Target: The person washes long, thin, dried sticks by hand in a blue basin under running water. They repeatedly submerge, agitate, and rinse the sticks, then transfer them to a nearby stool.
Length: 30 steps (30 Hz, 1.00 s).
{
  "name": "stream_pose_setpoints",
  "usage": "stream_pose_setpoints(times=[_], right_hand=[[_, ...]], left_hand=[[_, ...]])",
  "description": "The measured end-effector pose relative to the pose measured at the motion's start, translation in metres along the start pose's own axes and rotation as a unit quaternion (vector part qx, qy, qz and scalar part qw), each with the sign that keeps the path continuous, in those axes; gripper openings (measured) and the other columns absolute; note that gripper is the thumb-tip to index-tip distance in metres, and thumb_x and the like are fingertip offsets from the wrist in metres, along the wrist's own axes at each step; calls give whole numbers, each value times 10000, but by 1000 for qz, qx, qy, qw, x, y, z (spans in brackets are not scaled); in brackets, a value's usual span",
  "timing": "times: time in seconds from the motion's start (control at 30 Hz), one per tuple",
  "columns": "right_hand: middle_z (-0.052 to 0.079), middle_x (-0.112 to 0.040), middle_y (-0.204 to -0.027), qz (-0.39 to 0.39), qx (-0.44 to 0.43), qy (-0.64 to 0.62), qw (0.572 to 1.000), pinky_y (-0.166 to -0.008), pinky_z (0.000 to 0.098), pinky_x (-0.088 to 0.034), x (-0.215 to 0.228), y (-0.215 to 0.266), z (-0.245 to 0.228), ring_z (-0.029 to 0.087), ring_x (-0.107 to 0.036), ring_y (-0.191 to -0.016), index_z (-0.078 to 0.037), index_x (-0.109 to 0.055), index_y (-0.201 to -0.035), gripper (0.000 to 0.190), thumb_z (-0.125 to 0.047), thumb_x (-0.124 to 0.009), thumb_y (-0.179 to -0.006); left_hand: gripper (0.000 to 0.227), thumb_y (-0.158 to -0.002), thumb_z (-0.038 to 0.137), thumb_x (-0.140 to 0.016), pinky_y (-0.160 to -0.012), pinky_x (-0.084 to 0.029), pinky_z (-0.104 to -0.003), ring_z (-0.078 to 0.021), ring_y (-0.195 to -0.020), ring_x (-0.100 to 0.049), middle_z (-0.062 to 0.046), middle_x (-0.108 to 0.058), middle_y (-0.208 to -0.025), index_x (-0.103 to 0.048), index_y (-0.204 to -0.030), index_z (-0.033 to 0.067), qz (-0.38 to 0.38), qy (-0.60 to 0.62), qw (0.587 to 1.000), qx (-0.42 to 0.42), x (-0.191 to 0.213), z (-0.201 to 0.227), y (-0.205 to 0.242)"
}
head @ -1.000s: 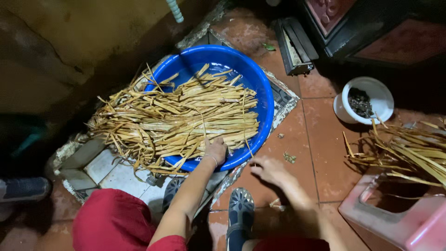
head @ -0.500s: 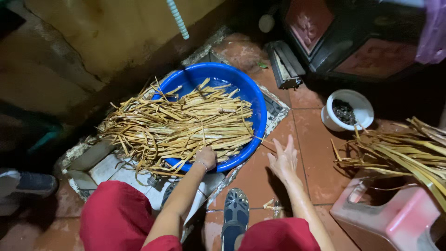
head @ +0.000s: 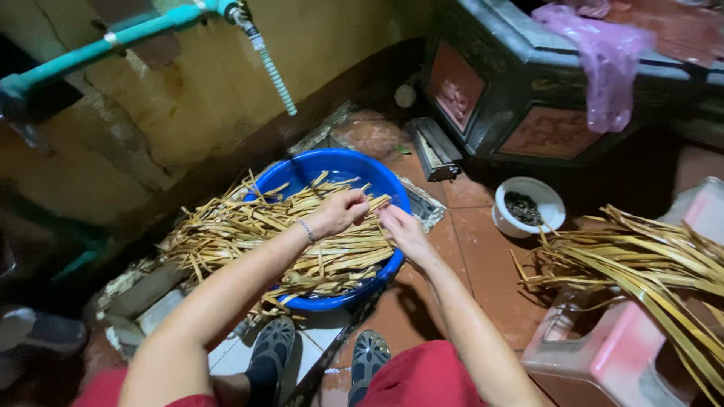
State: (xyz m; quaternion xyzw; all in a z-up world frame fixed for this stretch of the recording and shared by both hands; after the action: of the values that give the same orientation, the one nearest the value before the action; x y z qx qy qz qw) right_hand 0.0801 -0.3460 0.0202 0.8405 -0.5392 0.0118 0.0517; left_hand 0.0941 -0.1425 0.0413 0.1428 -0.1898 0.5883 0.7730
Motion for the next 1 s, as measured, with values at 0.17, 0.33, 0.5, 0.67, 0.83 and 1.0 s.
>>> stream_pose_setpoints(times=[0.17,0.33,0.5,0.67,0.83,1.0], right_hand=[[73,-697,-1296,56,164,-120,977,-1015,263,-497,-22,-5,-95,116,-636,-1172,19,-656,-1332,406,-280,-558,-1076],[72,-707,-1192,27,89,-219,971,-894,301,-532,-28,-15,-135,138,-657,-1047,-24,-676,-1299,384,-287,-559,-1044],[103,-745,-1066,67,128,-248,958,-861,315,-575,-27,-62,-150,170,-707,-951,11,-739,-1130,267,-174,-588,-1009],[126,-747,-964,152,174,-267,936,-778,349,-589,-26,-114,-126,201,-704,-855,25,-701,-969,181,-94,-566,-984],[162,-700,-851,218,59,-386,895,-663,373,-600,-17,-138,-68,259,-702,-746,24,-620,-952,129,-86,-566,-991],[136,-612,-701,279,-5,-416,865,-424,406,-500,32,-149,-29,256,-638,-572,-31,-607,-903,52,-81,-608,-918]], left_hand=[[319,-1020,336,-563,-638,-511,-291,-92,-682,-584,-26,-665,-779,-718,-1187,114,30,6,999,-24,18,69,4],[368,-1099,341,-529,-710,-494,-318,-32,-815,-573,-116,-766,-940,-679,-1304,74,149,-161,960,-171,43,101,-1],[354,-1029,350,-508,-609,-506,-274,-94,-686,-613,-12,-681,-786,-693,-1038,48,119,10,983,-138,55,104,-32],[428,-1028,384,-554,-534,-430,-286,-122,-596,-552,-29,-613,-702,-656,-829,19,98,199,975,25,50,83,-58],[462,-931,428,-527,-529,-426,-337,-171,-578,-556,-76,-609,-638,-637,-763,12,57,169,981,75,22,46,-63],[496,-934,475,-489,-511,-453,-365,-186,-552,-586,-71,-625,-618,-643,-739,46,19,122,983,136,-25,16,-95]])
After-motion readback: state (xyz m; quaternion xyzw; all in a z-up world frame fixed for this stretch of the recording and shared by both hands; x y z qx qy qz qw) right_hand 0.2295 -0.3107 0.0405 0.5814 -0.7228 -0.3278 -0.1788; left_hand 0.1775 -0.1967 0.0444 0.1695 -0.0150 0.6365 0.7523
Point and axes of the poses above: each hand's wrist, its own y-axis away from the middle knuckle, its own x-axis out of the back of the hand, z = x × y, the point moved 3 cm from there along -y, towards the middle knuckle
